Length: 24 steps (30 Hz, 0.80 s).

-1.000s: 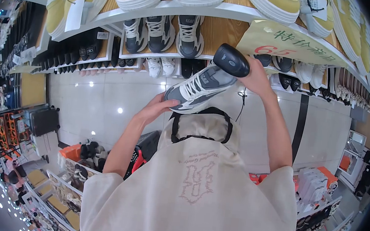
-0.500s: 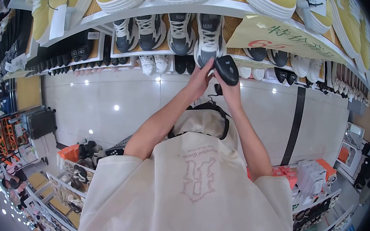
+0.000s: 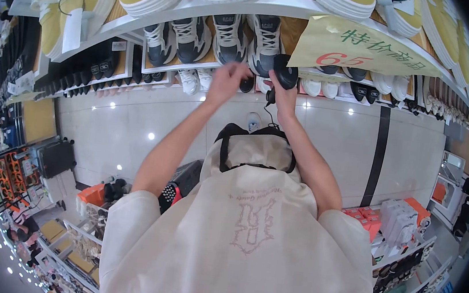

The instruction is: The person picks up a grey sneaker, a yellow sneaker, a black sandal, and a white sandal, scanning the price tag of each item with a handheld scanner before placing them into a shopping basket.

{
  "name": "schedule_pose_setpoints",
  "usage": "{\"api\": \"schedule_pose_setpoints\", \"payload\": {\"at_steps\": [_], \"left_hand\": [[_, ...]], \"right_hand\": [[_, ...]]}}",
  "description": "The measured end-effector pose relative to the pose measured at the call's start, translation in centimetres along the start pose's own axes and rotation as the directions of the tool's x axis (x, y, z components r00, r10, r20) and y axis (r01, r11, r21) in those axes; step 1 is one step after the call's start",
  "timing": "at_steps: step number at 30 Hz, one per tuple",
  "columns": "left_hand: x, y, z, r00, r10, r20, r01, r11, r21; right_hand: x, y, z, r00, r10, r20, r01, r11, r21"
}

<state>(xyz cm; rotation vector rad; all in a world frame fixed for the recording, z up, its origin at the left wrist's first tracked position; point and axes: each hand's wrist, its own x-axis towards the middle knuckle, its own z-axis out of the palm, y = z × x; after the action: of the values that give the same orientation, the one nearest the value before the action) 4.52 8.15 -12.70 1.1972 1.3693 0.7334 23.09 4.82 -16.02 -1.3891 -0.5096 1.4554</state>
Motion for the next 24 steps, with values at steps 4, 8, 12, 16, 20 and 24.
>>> {"api": "schedule_pose_setpoints", "payload": {"at_steps": [4, 8, 12, 16, 20, 24], "left_hand": [[4.1, 6.6, -3.8, 0.715, 0.695, -0.078, -0.369, 0.469, 0.802], [9.7, 6.9, -5.4, 0.804, 0.591, 0.062, -0.249, 0.240, 0.938], [13.5, 7.0, -6.6, 0.852, 0.471, 0.229, -0.399, 0.299, 0.867], [14.1, 7.0, -6.7, 0.864, 0.456, 0.214, -0.374, 0.296, 0.879], [11.2, 8.4, -6.1, 0.859, 0.472, 0.197, -0.349, 0.258, 0.901], [7.6, 8.5, -5.0, 0.973, 0.161, 0.166, -0.229, 0.566, 0.792]], "right_hand": [[0.5, 0.1, 0.4, 0.993, -0.090, -0.072, 0.085, 0.994, -0.073], [1.0, 0.5, 0.0, 0.990, -0.113, -0.090, 0.098, 0.983, -0.157], [1.4, 0.7, -0.4, 0.984, -0.157, -0.088, 0.140, 0.975, -0.173], [1.6, 0.8, -1.0, 0.984, -0.161, -0.076, 0.139, 0.962, -0.236], [0.0, -0.2, -1.6, 0.989, -0.112, -0.093, 0.080, 0.952, -0.294], [-1.3, 1.1, -2.7, 0.988, -0.151, -0.044, 0.139, 0.968, -0.209]]}}
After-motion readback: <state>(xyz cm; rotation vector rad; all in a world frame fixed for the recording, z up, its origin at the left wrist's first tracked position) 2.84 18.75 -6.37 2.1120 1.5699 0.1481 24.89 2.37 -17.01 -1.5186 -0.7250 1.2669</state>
